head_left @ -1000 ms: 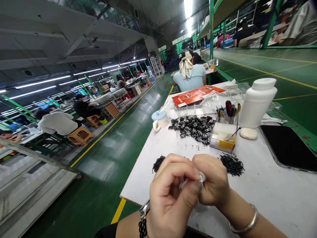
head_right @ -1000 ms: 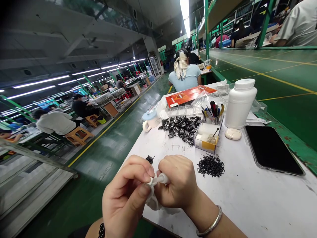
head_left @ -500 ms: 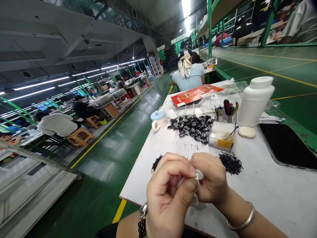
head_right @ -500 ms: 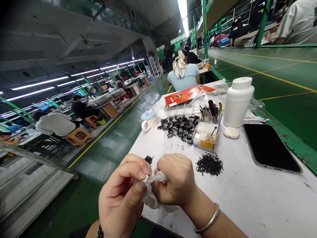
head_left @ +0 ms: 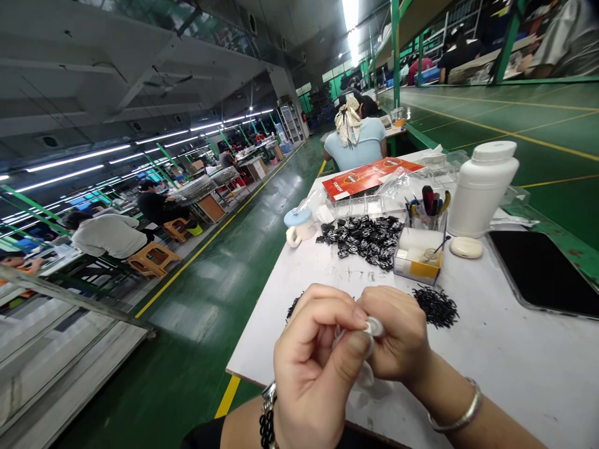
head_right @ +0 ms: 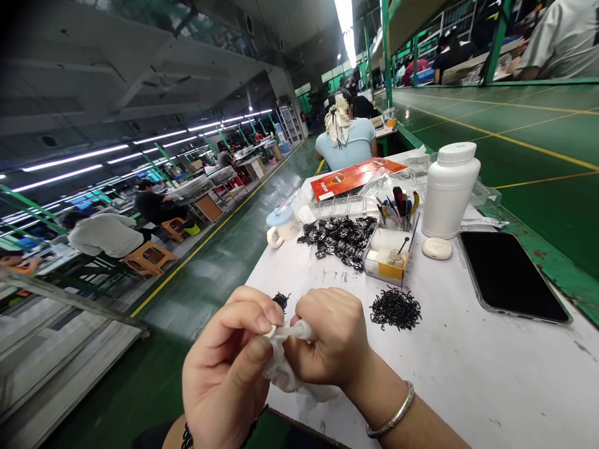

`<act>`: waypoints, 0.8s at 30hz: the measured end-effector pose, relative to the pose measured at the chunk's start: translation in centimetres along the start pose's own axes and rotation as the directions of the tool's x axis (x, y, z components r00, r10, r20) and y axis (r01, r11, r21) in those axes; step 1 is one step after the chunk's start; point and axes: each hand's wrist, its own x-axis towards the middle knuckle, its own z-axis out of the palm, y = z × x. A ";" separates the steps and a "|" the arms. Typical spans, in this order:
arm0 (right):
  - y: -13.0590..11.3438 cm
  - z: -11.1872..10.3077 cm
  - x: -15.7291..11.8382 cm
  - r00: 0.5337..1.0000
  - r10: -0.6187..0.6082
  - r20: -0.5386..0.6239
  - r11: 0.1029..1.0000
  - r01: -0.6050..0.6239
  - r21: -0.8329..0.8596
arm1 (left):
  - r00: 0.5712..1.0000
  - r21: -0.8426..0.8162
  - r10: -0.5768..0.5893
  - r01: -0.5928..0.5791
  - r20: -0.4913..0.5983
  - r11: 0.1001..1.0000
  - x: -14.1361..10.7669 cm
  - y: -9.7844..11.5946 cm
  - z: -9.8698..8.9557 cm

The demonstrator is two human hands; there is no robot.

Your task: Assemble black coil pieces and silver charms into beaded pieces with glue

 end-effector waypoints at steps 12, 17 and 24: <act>0.0 -0.5 0.1 0.998 0.061 -0.015 0.998 -0.061 -0.012 | 0.987 0.026 -0.031 0.035 -0.160 0.999 0.9 0.0 -1.9; -0.1 -0.4 0.1 0.998 0.057 0.011 0.998 -0.056 -0.005 | 0.974 -0.018 -0.092 0.090 -0.206 0.996 0.7 0.3 -1.5; -0.1 -0.5 0.3 0.997 0.075 0.008 0.997 -0.075 0.017 | 0.972 -0.013 -0.129 0.129 -0.197 0.992 0.6 0.1 -1.5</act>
